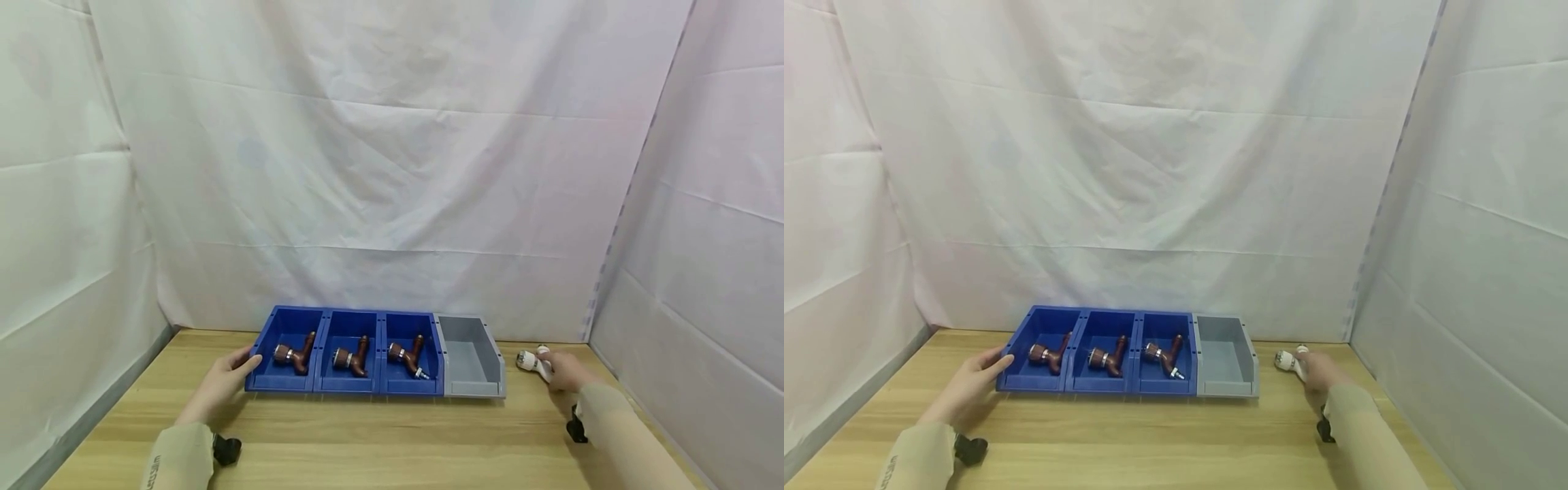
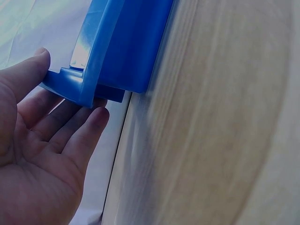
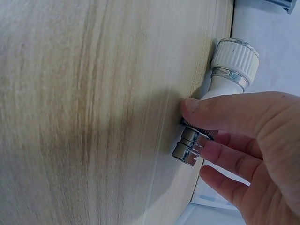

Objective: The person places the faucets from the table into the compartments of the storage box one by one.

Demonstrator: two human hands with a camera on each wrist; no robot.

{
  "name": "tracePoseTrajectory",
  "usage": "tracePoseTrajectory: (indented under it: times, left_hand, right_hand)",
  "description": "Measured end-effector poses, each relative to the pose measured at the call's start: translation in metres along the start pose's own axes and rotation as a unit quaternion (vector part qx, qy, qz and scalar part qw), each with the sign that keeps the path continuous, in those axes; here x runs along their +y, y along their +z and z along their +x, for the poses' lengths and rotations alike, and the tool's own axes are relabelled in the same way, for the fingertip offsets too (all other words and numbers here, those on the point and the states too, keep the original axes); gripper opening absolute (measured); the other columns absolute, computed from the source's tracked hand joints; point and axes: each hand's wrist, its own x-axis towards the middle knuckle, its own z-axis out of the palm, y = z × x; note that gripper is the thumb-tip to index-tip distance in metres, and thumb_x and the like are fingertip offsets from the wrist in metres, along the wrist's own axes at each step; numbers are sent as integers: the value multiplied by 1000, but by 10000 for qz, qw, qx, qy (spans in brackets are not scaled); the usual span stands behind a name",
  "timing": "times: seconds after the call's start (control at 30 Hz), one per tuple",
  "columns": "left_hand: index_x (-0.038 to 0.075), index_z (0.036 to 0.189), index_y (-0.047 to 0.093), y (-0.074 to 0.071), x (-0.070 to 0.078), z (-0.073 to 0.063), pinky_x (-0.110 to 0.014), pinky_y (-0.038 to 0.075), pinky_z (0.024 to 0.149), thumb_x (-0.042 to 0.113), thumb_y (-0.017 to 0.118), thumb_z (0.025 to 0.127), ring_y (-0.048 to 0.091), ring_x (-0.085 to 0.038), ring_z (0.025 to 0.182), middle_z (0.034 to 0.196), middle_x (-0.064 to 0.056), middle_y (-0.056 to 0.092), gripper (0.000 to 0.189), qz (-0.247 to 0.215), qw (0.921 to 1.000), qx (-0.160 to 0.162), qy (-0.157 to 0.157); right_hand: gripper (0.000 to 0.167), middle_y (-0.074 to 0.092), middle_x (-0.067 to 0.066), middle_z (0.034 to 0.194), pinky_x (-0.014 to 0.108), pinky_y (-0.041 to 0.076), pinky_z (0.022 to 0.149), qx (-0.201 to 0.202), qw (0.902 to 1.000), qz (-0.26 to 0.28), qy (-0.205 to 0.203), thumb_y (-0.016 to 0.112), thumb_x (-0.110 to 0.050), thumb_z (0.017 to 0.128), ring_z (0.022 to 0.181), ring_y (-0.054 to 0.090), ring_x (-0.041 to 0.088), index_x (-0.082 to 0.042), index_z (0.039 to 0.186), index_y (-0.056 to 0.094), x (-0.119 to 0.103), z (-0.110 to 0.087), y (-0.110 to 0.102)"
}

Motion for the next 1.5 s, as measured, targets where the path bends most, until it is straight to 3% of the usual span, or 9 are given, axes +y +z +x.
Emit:
tracePoseTrajectory:
  times: [0.23,0.47,0.7,0.8,0.9,1.13,1.5]
  left_hand:
    - [-11,142,38,1,-2,0,-54,34,105,35,49,103,42,-42,130,140,-30,44,62,22,10000,-31,-21]
    - [-12,143,36,0,-1,1,-56,32,106,37,48,102,38,-44,132,142,-31,41,64,60,9999,-48,-71]
    - [-12,144,34,-3,1,3,-56,31,107,36,48,103,38,-44,132,142,-31,41,64,31,10000,-54,-73]
    - [-11,145,33,-5,1,4,-55,31,107,37,47,103,39,-42,132,143,-31,40,65,3,10000,-75,-49]
    - [-11,144,34,-6,2,5,-56,31,107,36,47,103,38,-42,132,143,-31,41,64,-58,10000,-61,8]
    - [-12,144,35,-3,1,2,-58,28,108,36,49,102,36,-45,133,143,-31,40,64,-40,9999,-118,-107]
    - [-12,142,37,-3,0,-1,-57,33,105,35,48,103,40,-45,130,141,-32,42,63,169,9998,-41,-33]
  right_hand:
    - [59,65,26,104,48,49,71,-54,10000,-4,28,78,2,64,82,58,29,8,120,60,2,0,1]
    - [53,65,11,84,40,46,63,-170,9994,90,274,77,-5,73,68,53,21,7,121,60,1,3,0]
    - [48,67,19,97,42,48,66,-182,9990,65,405,75,-11,79,68,55,19,8,121,60,-2,9,-3]
    - [49,67,16,94,42,49,66,-243,9984,27,511,75,-11,80,64,56,17,7,122,60,-4,11,-3]
    - [49,67,20,98,45,50,70,-220,9980,48,592,76,-11,80,69,59,20,7,123,60,-6,12,-5]
    - [43,60,33,115,57,48,82,-93,9971,77,753,74,-13,80,98,61,45,7,117,64,-7,12,-3]
    - [32,65,30,108,47,53,76,41,9957,264,891,70,-5,81,95,63,41,11,109,68,-15,15,-3]
